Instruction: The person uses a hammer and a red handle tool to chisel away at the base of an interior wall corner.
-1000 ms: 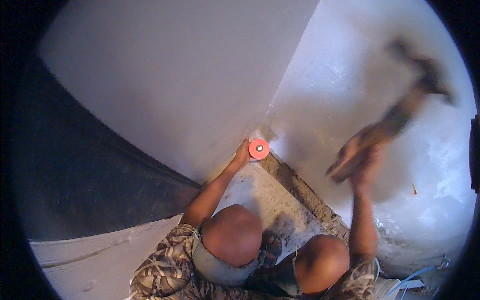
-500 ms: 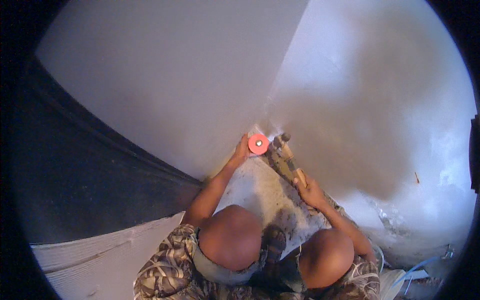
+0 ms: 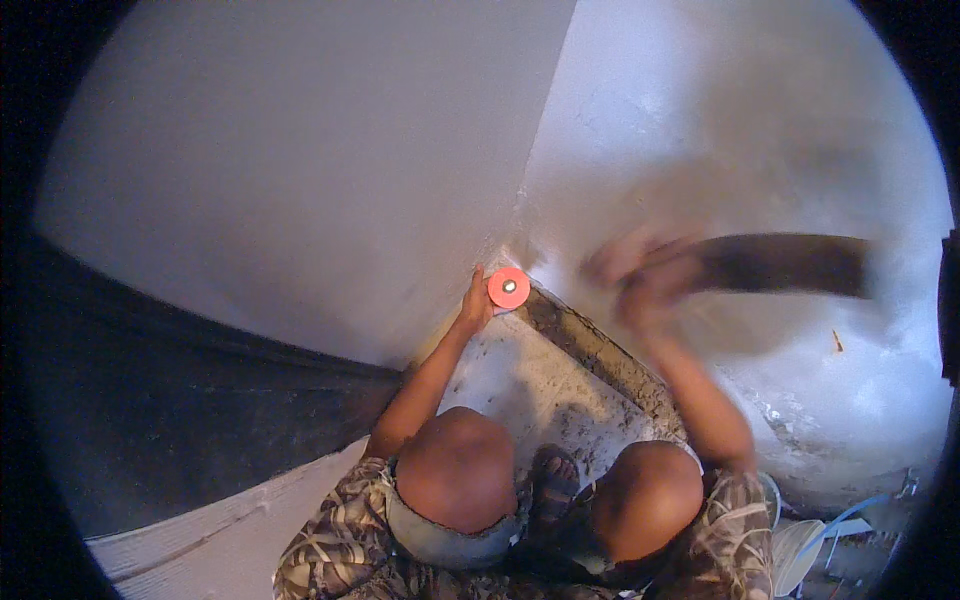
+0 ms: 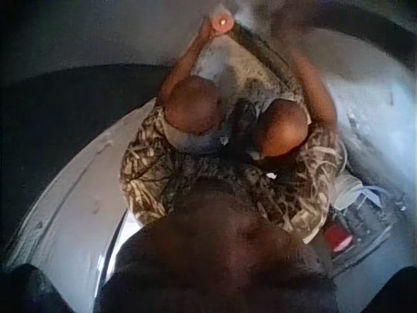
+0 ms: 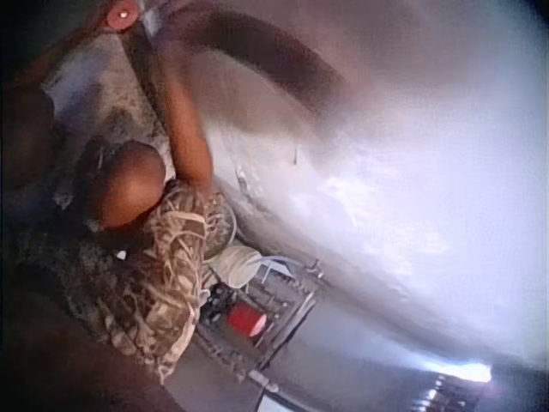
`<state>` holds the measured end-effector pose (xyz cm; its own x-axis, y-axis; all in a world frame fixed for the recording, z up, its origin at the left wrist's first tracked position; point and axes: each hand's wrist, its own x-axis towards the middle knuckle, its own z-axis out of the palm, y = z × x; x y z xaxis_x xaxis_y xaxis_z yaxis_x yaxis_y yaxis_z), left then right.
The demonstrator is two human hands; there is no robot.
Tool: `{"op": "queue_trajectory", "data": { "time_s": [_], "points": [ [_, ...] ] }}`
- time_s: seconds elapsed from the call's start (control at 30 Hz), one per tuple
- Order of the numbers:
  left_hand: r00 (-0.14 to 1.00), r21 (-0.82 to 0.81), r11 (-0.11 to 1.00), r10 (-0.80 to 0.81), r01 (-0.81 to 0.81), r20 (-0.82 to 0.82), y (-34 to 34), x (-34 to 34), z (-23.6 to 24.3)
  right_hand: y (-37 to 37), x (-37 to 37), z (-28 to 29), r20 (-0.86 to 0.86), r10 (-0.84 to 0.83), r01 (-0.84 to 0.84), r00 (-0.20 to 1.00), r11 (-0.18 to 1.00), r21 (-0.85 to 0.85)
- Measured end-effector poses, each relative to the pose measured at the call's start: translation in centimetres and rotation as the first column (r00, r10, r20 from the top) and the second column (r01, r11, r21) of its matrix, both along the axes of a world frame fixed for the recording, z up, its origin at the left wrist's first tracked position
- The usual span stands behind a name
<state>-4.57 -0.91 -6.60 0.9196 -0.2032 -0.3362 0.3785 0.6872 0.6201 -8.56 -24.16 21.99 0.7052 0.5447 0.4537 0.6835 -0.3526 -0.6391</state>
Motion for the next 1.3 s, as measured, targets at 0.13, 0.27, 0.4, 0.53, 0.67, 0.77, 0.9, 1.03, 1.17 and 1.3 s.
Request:
{"op": "queue_trajectory", "data": {
  "time_s": [0.13,0.27,0.4,0.53,0.67,0.77,0.9,1.03,1.17,1.3],
  "points": [
    [0.99,0.042,0.993,-0.111,0.108,0.083,-1.0,-1.3,-1.6,-3.8,-6.7,-14.1,-0.323,-0.29,0.131,0.901,0.892,-0.433],
    [0.984,0.069,0.996,-0.066,0.055,0.167,1.8,-0.3,-3.5,-3.7,-7.6,-14.0,-0.288,-0.359,0.208,0.888,0.871,-0.445],
    [0.997,0.12,0.992,-0.041,0.033,0.062,0.0,-0.8,-1.5,-2.1,-8.4,-4.0,-0.63,-0.336,0.319,0.7,0.936,-0.146],
    [1.0,0.274,0.962,-0.013,0.01,0.007,1.7,-1.4,-1.7,0.6,-4.5,3.9,-0.381,0.101,0.154,0.919,0.798,0.582],
    [0.998,0.33,0.944,-0.015,-0.003,0.053,0.4,-2.3,-1.2,2.8,-2.4,1.6,-0.193,0.203,-0.058,0.96,0.819,0.571],
    [0.993,0.419,0.903,0.063,-0.1,0.102,0.6,-2.8,-2.4,-0.4,-3.4,-12.4,-0.24,-0.239,0.169,0.941,0.946,-0.278],
    [0.976,0.51,0.832,0.197,-0.217,0.093,1.1,-3.6,-3.4,-3.9,-6.3,-18.1,-0.573,-0.348,0.153,0.742,0.92,-0.362],
    [0.901,0.739,0.531,0.127,-0.415,0.414,1.6,-4.0,-4.0,-6.8,-11.3,-18.5,-0.806,-0.387,0.122,0.447,0.92,-0.374],
    [0.921,0.726,0.605,0.031,-0.326,0.389,-1.8,-3.7,-0.1,-10.1,-20.6,-21.6,-0.951,-0.241,0.281,0.194,0.942,-0.181],
    [0.927,0.696,0.641,0.065,-0.323,0.37,-4.0,-1.0,0.1,-10.1,-27.1,-26.3,-1.0,-0.011,0.363,-0.022,0.931,-0.018]
  ]
}}
